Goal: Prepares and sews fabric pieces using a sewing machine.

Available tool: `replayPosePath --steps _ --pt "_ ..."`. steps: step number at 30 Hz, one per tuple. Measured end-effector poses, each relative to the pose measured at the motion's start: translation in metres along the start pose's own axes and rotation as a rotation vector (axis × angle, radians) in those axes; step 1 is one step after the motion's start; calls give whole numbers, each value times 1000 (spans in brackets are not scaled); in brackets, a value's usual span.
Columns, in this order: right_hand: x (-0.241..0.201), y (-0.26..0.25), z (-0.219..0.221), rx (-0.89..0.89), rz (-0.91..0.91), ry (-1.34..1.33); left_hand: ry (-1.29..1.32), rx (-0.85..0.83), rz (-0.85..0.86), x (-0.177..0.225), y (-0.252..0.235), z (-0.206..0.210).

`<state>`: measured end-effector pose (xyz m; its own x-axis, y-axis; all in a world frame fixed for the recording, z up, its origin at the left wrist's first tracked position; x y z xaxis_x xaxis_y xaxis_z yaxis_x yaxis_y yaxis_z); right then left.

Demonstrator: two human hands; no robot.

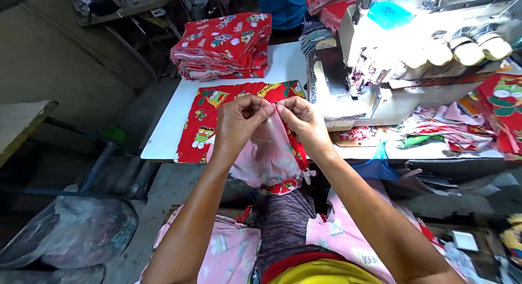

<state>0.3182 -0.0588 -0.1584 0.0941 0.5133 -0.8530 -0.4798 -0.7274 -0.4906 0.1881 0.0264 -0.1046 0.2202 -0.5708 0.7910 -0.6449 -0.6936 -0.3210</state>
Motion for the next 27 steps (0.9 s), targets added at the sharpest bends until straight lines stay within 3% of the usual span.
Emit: replayPosePath --steps 7,10,14,19,24,27 --pt "-6 2 -5 -21 -23 17 1 24 -16 -1 0 5" --pt "-11 5 -7 -25 -41 42 -19 -55 -5 4 -2 8" --pt "-32 30 -8 -83 -220 297 -133 -104 162 19 -8 7" --pt "-5 72 -14 -251 -249 652 -71 45 258 48 -22 -22" --pt "17 99 -33 -266 -211 713 38 303 194 39 -35 -65" --pt "14 102 -38 -241 -206 717 21 353 192 36 -34 -81"
Point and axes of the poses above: each hand's wrist, its own y-axis away from the middle knuckle, its own z-axis out of the palm, x = y × z, the point moved 6 cm from there along -y, towards the middle knuckle, and after that the axes turned 7 degrees about -z, right-handed, at the moved point
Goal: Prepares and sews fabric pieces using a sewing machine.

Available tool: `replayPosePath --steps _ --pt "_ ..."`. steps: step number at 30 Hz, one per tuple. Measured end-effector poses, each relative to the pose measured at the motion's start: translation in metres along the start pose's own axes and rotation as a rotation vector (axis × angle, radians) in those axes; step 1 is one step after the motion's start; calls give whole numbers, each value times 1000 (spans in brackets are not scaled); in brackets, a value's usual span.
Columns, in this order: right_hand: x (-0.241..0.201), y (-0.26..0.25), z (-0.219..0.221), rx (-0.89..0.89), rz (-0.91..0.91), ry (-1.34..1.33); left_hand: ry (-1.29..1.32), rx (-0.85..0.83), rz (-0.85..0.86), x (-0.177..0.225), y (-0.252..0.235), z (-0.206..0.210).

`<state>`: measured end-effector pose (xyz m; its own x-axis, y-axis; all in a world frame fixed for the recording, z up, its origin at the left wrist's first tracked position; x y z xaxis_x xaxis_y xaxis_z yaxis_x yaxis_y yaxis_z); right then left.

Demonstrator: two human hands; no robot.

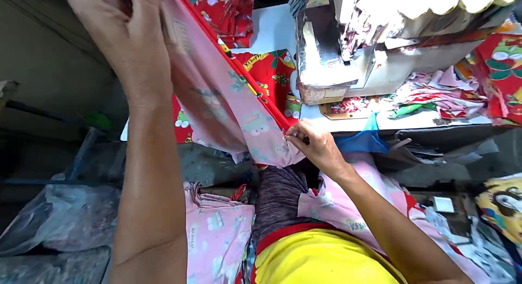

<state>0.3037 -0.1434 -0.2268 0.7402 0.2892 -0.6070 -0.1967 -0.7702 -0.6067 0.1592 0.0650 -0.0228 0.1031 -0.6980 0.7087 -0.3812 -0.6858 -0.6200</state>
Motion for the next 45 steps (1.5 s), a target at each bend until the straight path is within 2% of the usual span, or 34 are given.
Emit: replayPosePath --steps 5,15,21,24,27,30,33,36,40,42,45 --pt "-4 -2 -3 29 -18 39 -107 27 1 5 0 -9" --pt "-3 -4 4 -7 -77 86 -105 69 25 5 -4 -28" --pt "-5 -6 -16 88 -61 6 -70 147 65 -5 -7 -53" --pt "-12 -4 -23 87 -14 -9 -33 140 77 -1 8 -67" --pt "-18 -8 -35 125 -42 31 -81 180 60 6 36 -87" --pt "-28 -11 -48 71 -55 76 49 241 -28 8 72 -111" --pt "-38 -11 -58 -3 -115 202 160 218 18 11 101 -129" --pt "-53 -16 -76 -19 -147 161 74 175 63 6 112 -132" --pt "-65 -16 -92 -31 -90 109 -38 250 -28 -18 129 -130" --pt "-67 -10 -91 -74 -54 126 36 289 -103 -29 137 -128" --pt "-76 -3 -84 -145 -42 63 183 442 -226 -35 134 -120"
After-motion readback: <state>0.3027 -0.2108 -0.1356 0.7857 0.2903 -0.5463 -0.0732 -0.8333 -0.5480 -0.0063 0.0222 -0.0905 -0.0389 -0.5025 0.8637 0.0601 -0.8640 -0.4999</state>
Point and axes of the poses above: each hand's wrist, its own y-axis away from the middle knuckle, its own z-axis out of the palm, x = y × z, the point moved 6 cm from there along -y, towards the middle knuckle, and after that the axes turned 7 degrees about -z, right-handed, at the moved point
